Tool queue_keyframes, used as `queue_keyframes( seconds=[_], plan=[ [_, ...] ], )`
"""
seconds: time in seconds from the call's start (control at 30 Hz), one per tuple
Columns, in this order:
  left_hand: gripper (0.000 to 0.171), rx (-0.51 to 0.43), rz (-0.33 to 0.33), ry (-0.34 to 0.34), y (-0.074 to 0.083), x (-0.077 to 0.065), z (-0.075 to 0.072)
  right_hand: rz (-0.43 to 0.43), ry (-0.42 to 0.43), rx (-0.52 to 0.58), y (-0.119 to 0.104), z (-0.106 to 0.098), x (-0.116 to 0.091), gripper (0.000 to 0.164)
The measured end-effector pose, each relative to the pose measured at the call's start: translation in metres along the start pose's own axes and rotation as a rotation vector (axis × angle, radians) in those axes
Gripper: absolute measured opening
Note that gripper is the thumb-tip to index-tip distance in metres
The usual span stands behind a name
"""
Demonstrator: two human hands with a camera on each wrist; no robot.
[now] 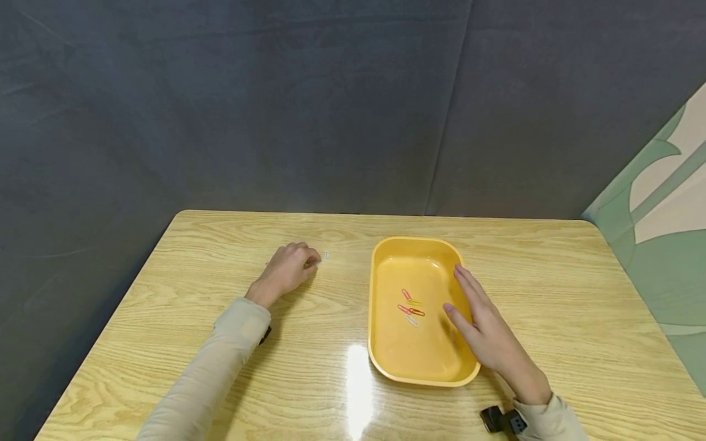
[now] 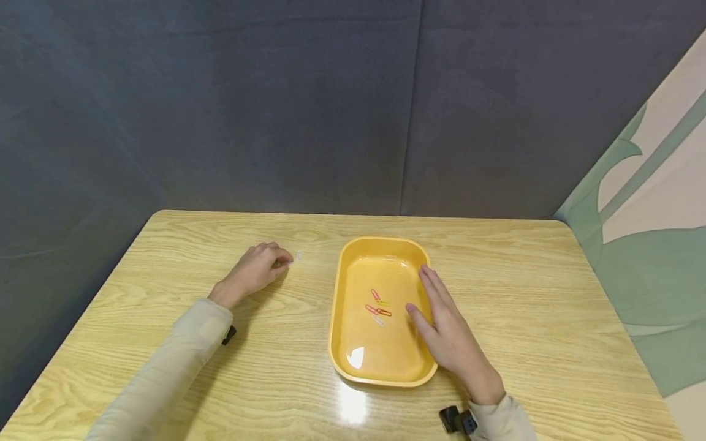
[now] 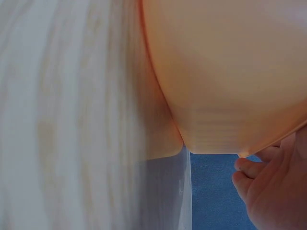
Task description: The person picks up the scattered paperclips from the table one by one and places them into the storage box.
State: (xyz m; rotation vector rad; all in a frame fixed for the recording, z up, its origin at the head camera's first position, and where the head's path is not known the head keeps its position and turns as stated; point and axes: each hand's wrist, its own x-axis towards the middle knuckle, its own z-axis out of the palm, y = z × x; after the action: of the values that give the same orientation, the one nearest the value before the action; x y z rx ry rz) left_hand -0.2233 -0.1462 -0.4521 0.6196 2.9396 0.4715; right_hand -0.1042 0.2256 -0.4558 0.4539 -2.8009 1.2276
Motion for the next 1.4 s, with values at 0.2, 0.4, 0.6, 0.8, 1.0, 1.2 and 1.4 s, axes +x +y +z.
queue_keyframes(
  seconds=[0.2,0.4,0.6,0.8,1.0,1.2,1.4],
  plan=[
    [0.013,-0.018,-0.034,0.009,0.0015,0.0014,0.0002,0.003,-0.002,-0.006,-0.0009,-0.0009,0.0003,0.066],
    [0.009,0.008,-0.082,0.016,0.004,0.0013,0.0004,0.01,-0.01,-0.005,-0.0006,-0.0009,0.0,0.066],
    [0.007,-0.008,-0.11,0.004,0.0056,0.0022,0.0005,0.024,-0.021,-0.01,0.001,-0.0011,0.0007,0.067],
    [0.004,-0.031,-0.112,0.0,0.0044,0.0022,0.002,0.019,-0.015,-0.009,0.0008,-0.0012,0.0001,0.067],
    [0.004,-0.053,-0.112,-0.009,0.0045,0.0021,0.0025,0.016,-0.013,0.006,0.0003,-0.0009,0.0,0.066],
    [0.008,-0.068,-0.11,-0.028,0.0047,0.0022,0.0034,0.023,-0.019,-0.002,0.0018,-0.0014,0.0005,0.067],
    [0.007,-0.066,-0.091,-0.028,0.0052,0.0014,0.0024,0.021,-0.017,0.001,0.0027,-0.0011,0.001,0.067]
  ],
)
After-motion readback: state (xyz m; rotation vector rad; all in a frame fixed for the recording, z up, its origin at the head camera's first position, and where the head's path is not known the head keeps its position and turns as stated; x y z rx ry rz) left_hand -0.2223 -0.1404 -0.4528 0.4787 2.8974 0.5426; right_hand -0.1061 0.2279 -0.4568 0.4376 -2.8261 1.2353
